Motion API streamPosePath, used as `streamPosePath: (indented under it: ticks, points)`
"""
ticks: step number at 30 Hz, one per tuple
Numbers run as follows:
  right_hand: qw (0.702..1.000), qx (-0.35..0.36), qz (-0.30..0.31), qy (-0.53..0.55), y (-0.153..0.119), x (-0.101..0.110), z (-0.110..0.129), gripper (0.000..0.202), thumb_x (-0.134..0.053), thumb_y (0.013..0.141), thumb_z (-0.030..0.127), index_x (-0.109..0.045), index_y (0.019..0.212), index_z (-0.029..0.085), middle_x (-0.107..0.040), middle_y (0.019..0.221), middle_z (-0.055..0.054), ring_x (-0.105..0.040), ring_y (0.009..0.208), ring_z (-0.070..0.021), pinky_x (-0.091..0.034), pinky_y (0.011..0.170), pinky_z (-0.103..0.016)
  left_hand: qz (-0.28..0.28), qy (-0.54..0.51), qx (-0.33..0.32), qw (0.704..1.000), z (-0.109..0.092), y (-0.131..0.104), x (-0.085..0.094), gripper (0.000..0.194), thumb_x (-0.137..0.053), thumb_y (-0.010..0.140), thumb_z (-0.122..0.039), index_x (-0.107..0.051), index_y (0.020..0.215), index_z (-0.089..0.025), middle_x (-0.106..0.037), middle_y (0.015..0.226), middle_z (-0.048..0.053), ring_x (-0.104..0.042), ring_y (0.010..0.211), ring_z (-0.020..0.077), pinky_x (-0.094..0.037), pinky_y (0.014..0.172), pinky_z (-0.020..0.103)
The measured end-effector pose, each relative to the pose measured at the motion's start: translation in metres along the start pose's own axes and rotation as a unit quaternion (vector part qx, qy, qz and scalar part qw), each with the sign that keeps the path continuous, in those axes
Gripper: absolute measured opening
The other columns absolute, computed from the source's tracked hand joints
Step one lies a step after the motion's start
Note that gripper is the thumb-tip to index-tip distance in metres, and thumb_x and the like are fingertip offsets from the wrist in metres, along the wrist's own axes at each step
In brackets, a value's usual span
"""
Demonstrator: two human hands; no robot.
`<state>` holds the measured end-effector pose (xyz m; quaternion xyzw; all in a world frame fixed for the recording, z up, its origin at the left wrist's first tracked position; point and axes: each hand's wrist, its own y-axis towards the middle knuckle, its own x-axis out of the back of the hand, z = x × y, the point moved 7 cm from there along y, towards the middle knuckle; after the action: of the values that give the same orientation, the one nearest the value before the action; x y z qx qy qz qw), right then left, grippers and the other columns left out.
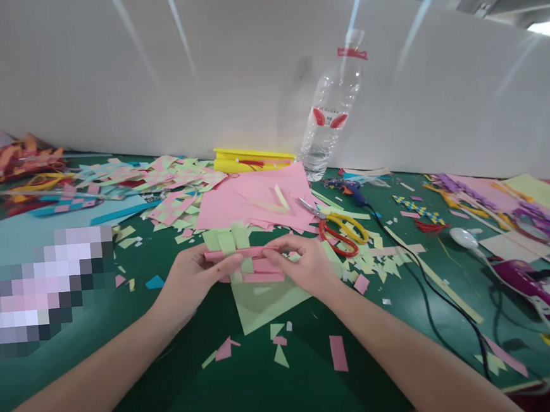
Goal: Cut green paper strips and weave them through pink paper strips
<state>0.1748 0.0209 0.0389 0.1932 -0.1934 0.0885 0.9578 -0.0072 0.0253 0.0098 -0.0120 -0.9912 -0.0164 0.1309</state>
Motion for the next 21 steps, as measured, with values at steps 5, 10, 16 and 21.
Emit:
streamPosePath:
  ticks: [5,10,16,21]
  points:
    - [0.999,0.026,0.025,-0.007,-0.001,-0.005,0.0,0.015,-0.058,0.081,0.033,-0.068,0.083,0.022,-0.071,0.08,-0.001,-0.066,0.074,-0.0142,-0.053,0.069,-0.026,0.026,-0.068,0.022,0.997,-0.001,0.003,-0.004,0.025,-0.071,0.067,-0.042,-0.072,0.067,-0.017,-0.072,0.066,0.006,-0.066,0.064,0.0206,-0.054,0.059,0.029]
    - [0.997,0.053,0.035,-0.036,-0.001,-0.007,0.001,0.014,-0.057,0.082,0.03,-0.069,0.085,0.022,-0.071,0.083,0.0,-0.066,0.074,-0.0129,-0.053,0.071,-0.025,0.021,-0.069,0.004,0.997,-0.005,0.001,-0.002,0.021,-0.071,0.068,-0.039,-0.074,0.071,-0.018,-0.073,0.072,0.005,-0.066,0.059,0.0182,-0.055,0.06,0.028]
    - [0.994,0.062,0.048,-0.072,0.001,-0.003,0.004,0.015,-0.057,0.082,0.03,-0.069,0.082,0.021,-0.071,0.08,-0.001,-0.066,0.07,-0.0128,-0.053,0.067,-0.025,-0.009,-0.046,0.008,0.999,-0.006,0.001,0.003,0.017,-0.069,0.069,-0.037,-0.074,0.069,-0.02,-0.072,0.063,0.003,-0.066,0.059,0.0182,-0.055,0.06,0.027]
    - [0.989,0.102,-0.016,-0.103,-0.002,0.001,0.025,0.018,-0.059,0.078,0.025,-0.065,0.094,0.02,-0.071,0.092,-0.003,-0.066,0.085,-0.0156,-0.052,0.08,-0.03,0.001,-0.045,0.002,0.999,-0.01,-0.002,-0.001,0.019,-0.071,0.067,-0.039,-0.075,0.071,-0.021,-0.072,0.065,0.003,-0.066,0.059,0.019,-0.056,0.058,0.028]
